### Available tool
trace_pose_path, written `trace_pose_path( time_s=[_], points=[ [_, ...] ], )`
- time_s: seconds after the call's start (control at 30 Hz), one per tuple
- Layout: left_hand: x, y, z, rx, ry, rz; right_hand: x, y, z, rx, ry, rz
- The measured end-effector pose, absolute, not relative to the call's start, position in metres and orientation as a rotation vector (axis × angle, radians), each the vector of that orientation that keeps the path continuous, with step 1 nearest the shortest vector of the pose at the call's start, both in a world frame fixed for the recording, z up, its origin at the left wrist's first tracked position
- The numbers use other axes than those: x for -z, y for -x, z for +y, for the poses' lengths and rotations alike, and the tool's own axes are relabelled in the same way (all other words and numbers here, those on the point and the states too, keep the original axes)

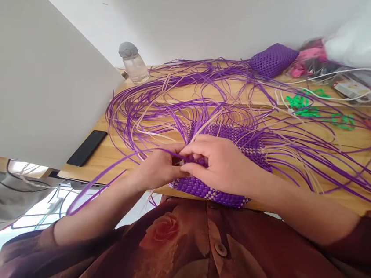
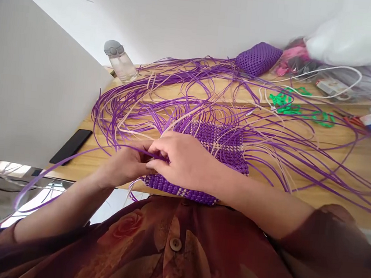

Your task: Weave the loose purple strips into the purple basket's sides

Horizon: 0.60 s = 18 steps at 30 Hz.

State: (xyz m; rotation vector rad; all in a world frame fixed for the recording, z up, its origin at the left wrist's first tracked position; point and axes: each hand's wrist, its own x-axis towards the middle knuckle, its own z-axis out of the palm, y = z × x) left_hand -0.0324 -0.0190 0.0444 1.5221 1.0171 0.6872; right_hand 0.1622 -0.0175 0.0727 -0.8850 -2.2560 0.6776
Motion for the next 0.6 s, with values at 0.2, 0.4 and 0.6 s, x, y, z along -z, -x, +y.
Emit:
trace_pose_path(
  time_s=[0.2,0.4,0.6],
  points=[
    [-0.044,0.031,-0.019,-0.519,-1.158,0.878,-0.087,-0.162,0.012,-1.401,1.041,-1.504],
    [-0.04,0.027,-0.018,-0.578,-1.054,0.91,-0.086,-0.183,0.033,-1.622,1.037,-0.966],
    [-0.036,0.022,-0.023,-0.64,-0.963,0.892,-0.074,-0.181,0.037,-1.729,1.042,-0.772]
  ],
)
